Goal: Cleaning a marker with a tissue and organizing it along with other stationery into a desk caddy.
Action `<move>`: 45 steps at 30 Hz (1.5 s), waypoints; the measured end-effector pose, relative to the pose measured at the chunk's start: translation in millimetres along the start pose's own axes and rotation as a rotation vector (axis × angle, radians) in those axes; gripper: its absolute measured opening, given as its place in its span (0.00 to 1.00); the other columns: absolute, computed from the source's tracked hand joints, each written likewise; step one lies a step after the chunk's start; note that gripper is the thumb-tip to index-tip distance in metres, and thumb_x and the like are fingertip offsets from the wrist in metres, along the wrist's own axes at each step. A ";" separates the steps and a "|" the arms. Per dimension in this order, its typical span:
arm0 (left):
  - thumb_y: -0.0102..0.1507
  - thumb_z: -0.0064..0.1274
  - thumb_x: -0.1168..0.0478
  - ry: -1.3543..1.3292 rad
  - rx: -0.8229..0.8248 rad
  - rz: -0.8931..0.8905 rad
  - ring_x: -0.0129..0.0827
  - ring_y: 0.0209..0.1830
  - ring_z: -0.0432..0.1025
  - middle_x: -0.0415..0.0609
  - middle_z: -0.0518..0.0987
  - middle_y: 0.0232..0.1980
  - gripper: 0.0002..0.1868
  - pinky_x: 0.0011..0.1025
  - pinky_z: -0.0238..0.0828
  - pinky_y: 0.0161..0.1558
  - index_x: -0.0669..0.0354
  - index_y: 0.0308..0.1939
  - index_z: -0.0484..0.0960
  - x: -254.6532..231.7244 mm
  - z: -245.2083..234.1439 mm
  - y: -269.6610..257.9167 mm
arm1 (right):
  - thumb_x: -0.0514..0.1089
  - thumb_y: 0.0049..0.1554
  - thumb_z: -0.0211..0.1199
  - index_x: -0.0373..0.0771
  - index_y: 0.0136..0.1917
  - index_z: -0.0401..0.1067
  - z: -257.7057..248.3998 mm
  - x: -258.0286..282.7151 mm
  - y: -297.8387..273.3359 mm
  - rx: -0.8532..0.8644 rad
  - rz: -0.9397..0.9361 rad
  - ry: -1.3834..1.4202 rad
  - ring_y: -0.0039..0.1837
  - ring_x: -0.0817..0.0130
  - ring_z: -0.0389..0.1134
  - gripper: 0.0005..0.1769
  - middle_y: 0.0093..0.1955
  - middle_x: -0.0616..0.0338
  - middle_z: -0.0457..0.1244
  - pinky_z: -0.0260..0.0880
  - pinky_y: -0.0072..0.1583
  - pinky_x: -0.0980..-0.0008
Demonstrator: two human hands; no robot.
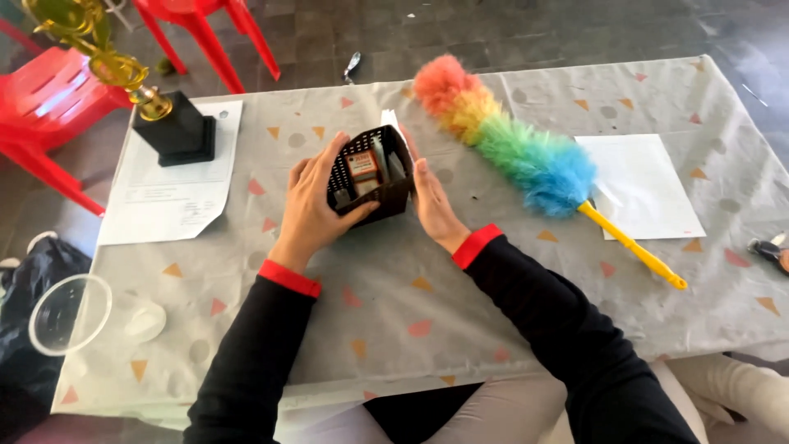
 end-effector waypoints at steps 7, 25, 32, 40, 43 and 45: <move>0.50 0.75 0.43 0.007 0.050 0.040 0.41 0.67 0.72 0.47 0.75 0.70 0.58 0.40 0.59 0.71 0.56 0.77 0.62 6.2 -1.2 -3.7 | 0.68 0.69 0.33 0.30 0.81 0.51 -32.6 -89.2 -6.3 -0.055 0.371 0.250 0.80 0.67 0.54 0.44 0.80 0.53 0.54 0.51 0.78 0.66; 0.64 0.66 0.56 -0.584 -0.190 -0.345 0.38 0.72 0.65 0.51 0.66 0.67 0.42 0.36 0.74 0.65 0.55 0.73 0.54 98.2 47.2 -44.7 | 0.69 0.72 0.37 0.36 0.39 0.64 -72.0 -120.3 -23.9 -0.274 0.518 -0.150 0.32 0.76 0.49 0.37 0.32 0.66 0.51 0.51 0.36 0.70; 0.68 0.54 0.64 -0.717 0.075 -0.329 0.40 0.81 0.57 0.53 0.60 0.80 0.37 0.43 0.60 0.74 0.58 0.79 0.57 84.1 64.3 -42.4 | 0.66 0.78 0.36 0.32 0.53 0.68 -62.3 -126.3 -20.3 -0.120 0.446 -0.097 0.42 0.74 0.50 0.37 0.41 0.65 0.52 0.53 0.44 0.69; 0.54 0.75 0.58 -0.890 0.076 -0.440 0.37 0.67 0.72 0.53 0.74 0.68 0.47 0.35 0.73 0.68 0.66 0.73 0.67 57.5 83.9 -43.2 | 0.64 0.75 0.32 0.41 0.88 0.40 15.8 12.6 -4.3 0.134 -0.112 -0.180 0.93 0.64 0.27 0.37 0.92 0.59 0.31 0.27 0.89 0.64; 0.56 0.77 0.61 -0.795 -0.115 -0.380 0.35 0.66 0.71 0.51 0.73 0.67 0.47 0.32 0.74 0.67 0.64 0.69 0.61 63.6 72.3 -41.4 | 0.64 0.76 0.33 0.42 0.88 0.37 15.6 13.5 -4.8 0.119 -0.088 -0.242 0.93 0.61 0.25 0.38 0.92 0.57 0.29 0.27 0.89 0.62; 0.54 0.77 0.62 -0.781 -0.104 -0.380 0.35 0.66 0.72 0.52 0.73 0.66 0.48 0.33 0.75 0.66 0.64 0.70 0.61 56.5 68.6 -34.5 | 0.65 0.75 0.32 0.42 0.88 0.33 7.0 -5.5 -2.1 0.095 -0.072 -0.226 0.92 0.62 0.24 0.39 0.92 0.58 0.28 0.26 0.88 0.62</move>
Point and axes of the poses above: each hand's wrist, its own y-axis towards the middle knuckle, its own z-axis out of the palm, x = y × z, the point moved 10 cm from there along y, towards the middle knuckle
